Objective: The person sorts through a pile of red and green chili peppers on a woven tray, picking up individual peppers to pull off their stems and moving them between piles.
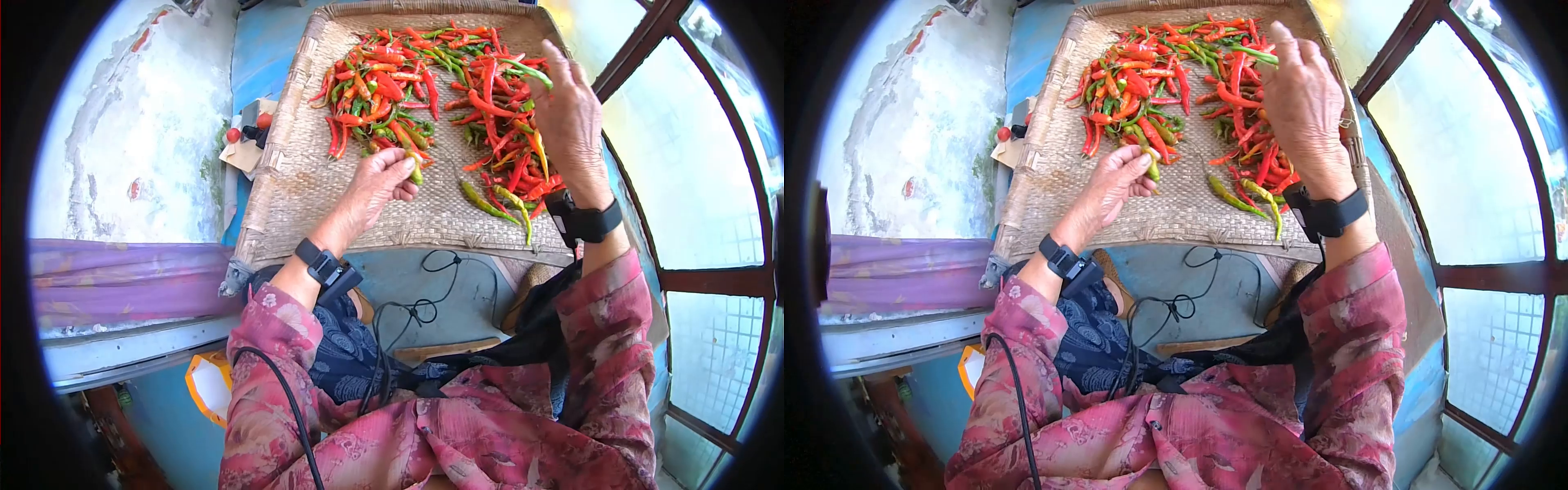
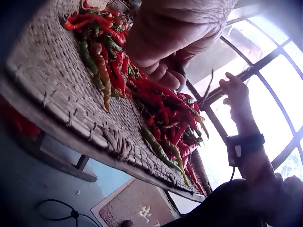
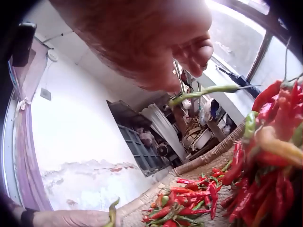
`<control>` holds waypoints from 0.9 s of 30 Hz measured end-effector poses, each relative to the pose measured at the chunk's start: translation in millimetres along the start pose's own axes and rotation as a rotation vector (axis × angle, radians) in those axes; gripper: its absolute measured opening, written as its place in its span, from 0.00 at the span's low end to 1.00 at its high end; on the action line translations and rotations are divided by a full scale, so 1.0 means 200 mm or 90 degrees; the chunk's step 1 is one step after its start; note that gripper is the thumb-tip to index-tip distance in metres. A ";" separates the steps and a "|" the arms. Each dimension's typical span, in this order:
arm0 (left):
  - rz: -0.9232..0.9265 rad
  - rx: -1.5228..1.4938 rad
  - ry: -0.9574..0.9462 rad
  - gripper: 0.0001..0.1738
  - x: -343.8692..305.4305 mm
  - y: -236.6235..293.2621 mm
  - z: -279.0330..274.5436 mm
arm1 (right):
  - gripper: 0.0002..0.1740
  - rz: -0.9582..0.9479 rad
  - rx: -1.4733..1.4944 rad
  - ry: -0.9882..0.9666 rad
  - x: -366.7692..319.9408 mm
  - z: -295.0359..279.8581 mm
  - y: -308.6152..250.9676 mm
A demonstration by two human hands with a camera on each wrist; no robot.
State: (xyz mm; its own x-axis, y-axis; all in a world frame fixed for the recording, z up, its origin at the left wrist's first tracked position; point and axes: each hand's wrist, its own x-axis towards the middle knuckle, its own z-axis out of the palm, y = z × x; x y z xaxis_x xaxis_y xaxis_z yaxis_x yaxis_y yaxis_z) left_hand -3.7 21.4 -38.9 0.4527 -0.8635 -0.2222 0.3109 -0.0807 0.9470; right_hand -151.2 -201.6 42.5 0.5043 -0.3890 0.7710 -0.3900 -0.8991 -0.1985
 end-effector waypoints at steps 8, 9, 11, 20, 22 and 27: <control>0.015 -0.007 -0.050 0.13 -0.01 -0.04 0.12 | 0.14 0.039 0.518 -0.555 -0.31 0.09 -0.29; 0.015 0.003 -0.040 0.14 -0.01 -0.05 0.11 | 0.13 0.055 0.511 -0.538 -0.33 0.08 -0.32; -0.052 0.027 -0.064 0.14 0.00 -0.04 0.05 | 0.11 0.002 0.483 -0.514 -0.33 0.11 -0.30; 0.465 1.084 0.010 0.43 0.17 -0.01 -0.13 | 0.15 0.049 -0.025 -0.213 0.00 0.07 0.10; 0.292 1.178 -0.095 0.43 0.23 0.04 -0.09 | 0.17 0.044 -0.050 -0.147 0.00 0.06 0.12; 0.029 1.294 -0.134 0.53 0.48 0.11 -0.03 | 0.20 0.014 0.003 -0.106 0.00 0.01 0.06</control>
State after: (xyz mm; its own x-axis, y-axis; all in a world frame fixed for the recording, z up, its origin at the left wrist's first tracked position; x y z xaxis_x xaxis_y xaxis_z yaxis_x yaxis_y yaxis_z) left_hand 51.7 -60.0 -40.9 0.3017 -0.9011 -0.3114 -0.9503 -0.2579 -0.1743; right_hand -154.3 -211.9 38.7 0.6168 -0.4365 0.6550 -0.3990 -0.8907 -0.2179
